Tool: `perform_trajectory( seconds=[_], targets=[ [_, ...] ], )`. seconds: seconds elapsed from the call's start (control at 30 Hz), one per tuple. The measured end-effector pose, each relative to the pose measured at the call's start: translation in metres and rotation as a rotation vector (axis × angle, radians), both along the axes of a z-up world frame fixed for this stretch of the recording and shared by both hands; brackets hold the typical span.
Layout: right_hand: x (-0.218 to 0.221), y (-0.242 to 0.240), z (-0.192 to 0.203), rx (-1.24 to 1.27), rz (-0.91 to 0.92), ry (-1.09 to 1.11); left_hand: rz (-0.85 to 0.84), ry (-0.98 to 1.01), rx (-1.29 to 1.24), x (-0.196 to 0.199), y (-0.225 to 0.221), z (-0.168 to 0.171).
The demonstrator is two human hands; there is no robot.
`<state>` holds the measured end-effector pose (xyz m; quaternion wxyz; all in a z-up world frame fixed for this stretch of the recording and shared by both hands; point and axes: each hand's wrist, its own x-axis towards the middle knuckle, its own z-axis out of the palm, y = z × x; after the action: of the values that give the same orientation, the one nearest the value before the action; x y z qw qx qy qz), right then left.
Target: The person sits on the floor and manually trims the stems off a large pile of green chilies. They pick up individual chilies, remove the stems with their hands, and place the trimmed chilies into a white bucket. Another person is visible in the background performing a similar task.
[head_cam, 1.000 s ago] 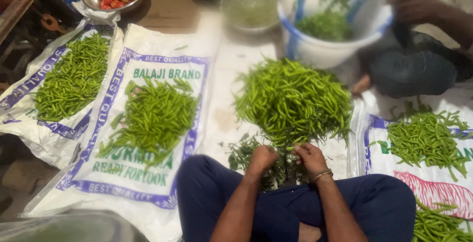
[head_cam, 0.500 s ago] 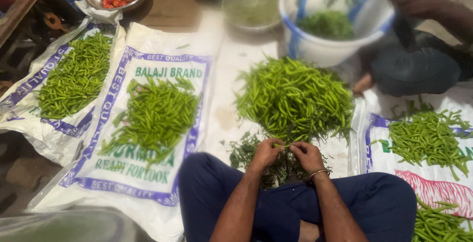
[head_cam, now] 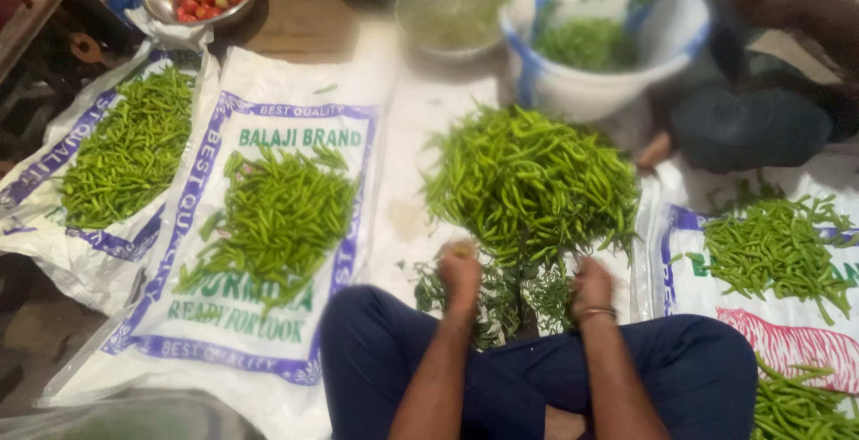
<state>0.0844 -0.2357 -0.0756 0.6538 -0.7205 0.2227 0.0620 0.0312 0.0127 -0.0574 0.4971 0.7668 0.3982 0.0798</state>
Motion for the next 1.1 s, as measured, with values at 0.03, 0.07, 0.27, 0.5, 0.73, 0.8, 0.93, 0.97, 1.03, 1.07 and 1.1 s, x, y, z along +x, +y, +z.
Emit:
perform_trajectory(
  seconds=[0.03,0.07,0.27,0.5,0.73,0.8,0.93,0.97,1.03,1.07,1.1],
  targets=[
    [0.001,-0.019,0.008,0.187,-0.261,-0.073,0.237,-0.171,-0.115,-0.003,0.016,0.020],
    [0.002,-0.031,0.018,0.331,-0.448,-0.142,0.386,-0.295,-0.220,-0.005,0.035,0.040],
    [0.015,0.020,0.091,-0.463,0.047,-0.787,0.490,-0.391,-0.619,-0.008,0.020,0.075],
    [0.065,0.072,0.141,-1.407,0.931,-0.546,0.180,-0.408,-0.322,-0.012,0.001,0.056],
    [0.048,0.029,0.169,-1.058,0.684,-0.686,0.269,-0.362,-0.204,-0.017,-0.004,0.065],
    [0.029,0.006,0.159,-0.738,0.411,-0.657,0.275,-0.386,-0.189,-0.015,0.000,0.057],
    [-0.007,-0.025,0.097,0.160,0.291,-0.252,0.145,-0.394,-0.372,-0.007,-0.008,0.036],
    [-0.017,-0.022,0.081,0.304,0.339,-0.136,0.086,-0.357,-0.335,-0.007,-0.011,0.031],
    [-0.024,-0.010,0.062,0.311,0.509,0.008,-0.035,-0.283,-0.258,-0.008,-0.019,0.023],
    [-0.023,0.004,0.054,0.318,0.502,0.025,-0.080,-0.268,-0.233,-0.011,-0.020,0.020],
    [-0.019,0.009,0.050,0.323,0.497,0.040,-0.122,-0.258,-0.209,-0.010,-0.020,0.019]
  ],
)
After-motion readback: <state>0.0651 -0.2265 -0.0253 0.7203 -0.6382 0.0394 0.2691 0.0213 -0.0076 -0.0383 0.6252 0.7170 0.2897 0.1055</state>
